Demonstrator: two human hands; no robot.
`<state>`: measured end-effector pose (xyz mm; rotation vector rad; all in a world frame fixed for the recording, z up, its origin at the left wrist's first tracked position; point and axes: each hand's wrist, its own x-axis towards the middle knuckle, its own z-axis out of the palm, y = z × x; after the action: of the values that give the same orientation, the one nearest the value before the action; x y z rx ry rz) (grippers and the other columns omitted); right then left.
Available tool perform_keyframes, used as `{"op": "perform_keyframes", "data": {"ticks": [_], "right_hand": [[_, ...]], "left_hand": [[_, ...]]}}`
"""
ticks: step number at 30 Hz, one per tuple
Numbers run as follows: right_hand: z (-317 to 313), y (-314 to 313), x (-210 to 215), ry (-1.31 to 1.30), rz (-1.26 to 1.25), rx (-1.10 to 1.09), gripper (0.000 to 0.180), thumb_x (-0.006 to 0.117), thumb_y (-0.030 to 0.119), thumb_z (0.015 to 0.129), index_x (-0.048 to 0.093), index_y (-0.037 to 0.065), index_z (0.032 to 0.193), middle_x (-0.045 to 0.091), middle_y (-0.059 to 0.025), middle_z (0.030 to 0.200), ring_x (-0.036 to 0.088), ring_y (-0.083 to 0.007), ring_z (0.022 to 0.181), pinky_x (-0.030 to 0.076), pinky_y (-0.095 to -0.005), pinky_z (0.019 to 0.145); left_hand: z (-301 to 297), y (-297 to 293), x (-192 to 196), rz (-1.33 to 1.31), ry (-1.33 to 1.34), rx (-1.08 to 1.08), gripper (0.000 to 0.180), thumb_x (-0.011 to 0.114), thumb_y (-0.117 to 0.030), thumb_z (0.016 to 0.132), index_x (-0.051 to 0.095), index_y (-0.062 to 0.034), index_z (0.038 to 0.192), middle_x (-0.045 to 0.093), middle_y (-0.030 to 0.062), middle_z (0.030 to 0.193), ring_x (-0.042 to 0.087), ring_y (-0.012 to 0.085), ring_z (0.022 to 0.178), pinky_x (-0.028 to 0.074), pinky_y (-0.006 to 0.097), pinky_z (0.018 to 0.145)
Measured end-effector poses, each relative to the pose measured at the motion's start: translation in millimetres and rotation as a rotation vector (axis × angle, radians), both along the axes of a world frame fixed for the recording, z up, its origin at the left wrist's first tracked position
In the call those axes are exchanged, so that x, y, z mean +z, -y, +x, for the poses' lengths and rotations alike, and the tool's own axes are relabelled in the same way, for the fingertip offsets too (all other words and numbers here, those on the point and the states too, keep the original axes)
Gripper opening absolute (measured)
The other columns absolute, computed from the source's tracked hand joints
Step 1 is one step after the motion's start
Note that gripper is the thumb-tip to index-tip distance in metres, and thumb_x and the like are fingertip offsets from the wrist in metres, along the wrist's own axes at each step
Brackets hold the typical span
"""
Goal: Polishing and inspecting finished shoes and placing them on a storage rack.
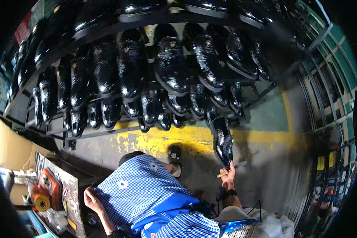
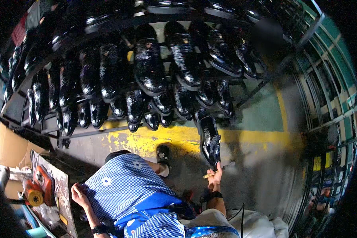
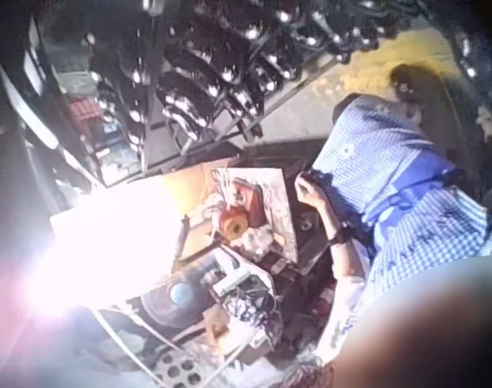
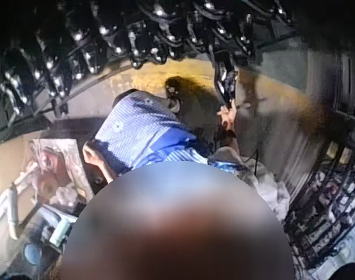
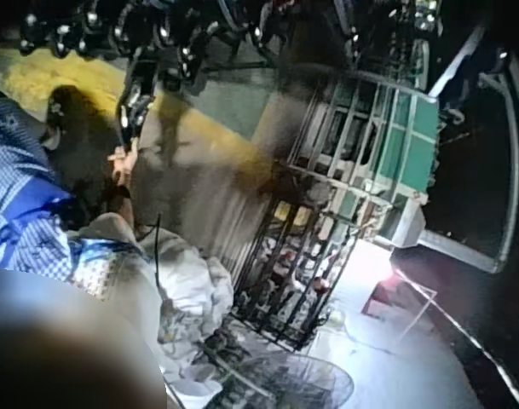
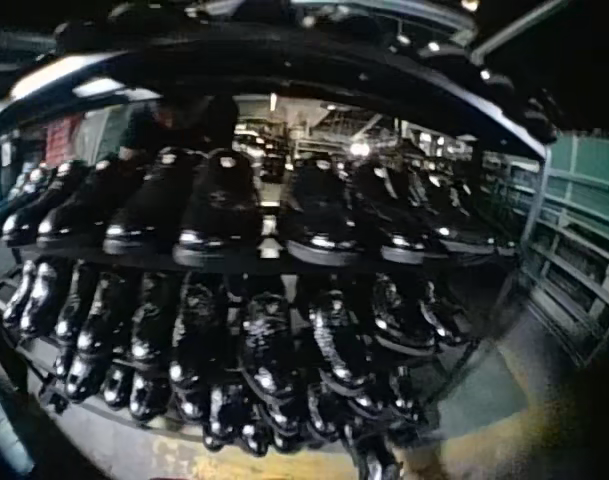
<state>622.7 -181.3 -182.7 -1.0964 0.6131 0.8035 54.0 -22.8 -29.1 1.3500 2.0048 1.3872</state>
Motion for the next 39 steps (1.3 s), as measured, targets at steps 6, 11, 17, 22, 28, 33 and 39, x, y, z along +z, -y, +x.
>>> {"op": "perform_keyframes", "data": {"ticks": [6, 11, 17, 22, 28, 33, 39], "right_hand": [[50.5, -55.3, -22.8, 0.042, 0.181, -0.036, 0.029, 0.071, 0.033, 0.075, 0.051, 0.012, 0.08, 0.038, 0.0039, 0.056, 0.028, -0.009, 0.04, 0.029, -0.0254, 0.047], [109.6, -111.2, -42.7, 0.142, 0.243, -0.023, 0.032, 0.067, 0.028, 0.079, 0.052, 0.008, 0.1, 0.052, 0.0011, 0.07, 0.038, -0.011, 0.044, 0.037, -0.0275, 0.045], [189.5, -177.0, -80.8, 0.241, 0.218, 0.118, 0.033, 0.071, 0.035, 0.075, 0.056, 0.01, 0.091, 0.052, 0.004, 0.071, 0.037, -0.0091, 0.044, 0.037, -0.0242, 0.049], [247.2, -199.0, -160.4, 0.864, -0.484, 0.57, 0.042, 0.066, 0.016, 0.075, 0.052, 0.009, 0.115, 0.06, -0.004, 0.102, 0.054, -0.0255, 0.092, 0.042, -0.0358, 0.079], [292.7, -193.9, -200.7, 0.754, -0.384, 0.356, 0.044, 0.062, 0.017, 0.073, 0.052, 0.01, 0.115, 0.058, -0.01, 0.106, 0.052, -0.0245, 0.097, 0.039, -0.0404, 0.085], [305.3, -231.4, -167.9, 0.716, -0.456, 0.391, 0.044, 0.06, 0.021, 0.075, 0.05, 0.013, 0.117, 0.058, -0.0096, 0.104, 0.052, -0.0229, 0.091, 0.04, -0.0386, 0.079], [306.9, -256.3, -146.1, 0.692, -0.521, 0.42, 0.044, 0.057, 0.027, 0.078, 0.048, 0.016, 0.12, 0.057, -0.0091, 0.102, 0.052, -0.0209, 0.083, 0.041, -0.0364, 0.072]], "left_hand": [[-6.2, -10.6, -2.2, -0.181, -0.171, 0.039, 0.032, 0.043, -0.023, 0.094, 0.06, 0.003, 0.087, 0.061, 0.0076, 0.075, 0.054, 0.0135, 0.069, 0.044, 0.027, 0.067], [21.5, -14.9, 12.1, -0.025, -0.282, -0.023, 0.032, 0.043, -0.022, 0.095, 0.058, 0.0011, 0.078, 0.053, 0.001, 0.064, 0.045, 0.0078, 0.057, 0.037, 0.022, 0.054], [44.9, -29.3, 16.1, -0.021, -0.31, 0.033, 0.033, 0.043, -0.021, 0.094, 0.056, -0.0001, 0.073, 0.049, -0.002, 0.059, 0.041, 0.0042, 0.054, 0.032, 0.02, 0.05], [55.9, -36.8, 20.6, -0.191, -0.184, -0.012, 0.026, 0.048, -0.017, 0.092, 0.059, 0.0016, 0.078, 0.051, -0.0043, 0.062, 0.043, 0.002, 0.056, 0.034, 0.018, 0.05], [79.5, -45.5, 26.5, -0.229, -0.131, 0.02, 0.025, 0.049, -0.015, 0.091, 0.056, 0.0017, 0.074, 0.048, -0.0055, 0.061, 0.042, 0.002, 0.057, 0.035, 0.019, 0.051], [80.5, -49.3, 26.7, -0.336, -0.203, 0.078, 0.026, 0.049, -0.015, 0.089, 0.053, 0.0017, 0.07, 0.045, -0.0046, 0.056, 0.04, 0.0026, 0.055, 0.034, 0.022, 0.047], [71.7, -48.5, 15.8, -0.327, -0.249, 0.027, 0.027, 0.05, -0.016, 0.088, 0.052, 0.0026, 0.069, 0.047, 0.0, 0.054, 0.039, 0.0042, 0.053, 0.035, 0.024, 0.047]]}}
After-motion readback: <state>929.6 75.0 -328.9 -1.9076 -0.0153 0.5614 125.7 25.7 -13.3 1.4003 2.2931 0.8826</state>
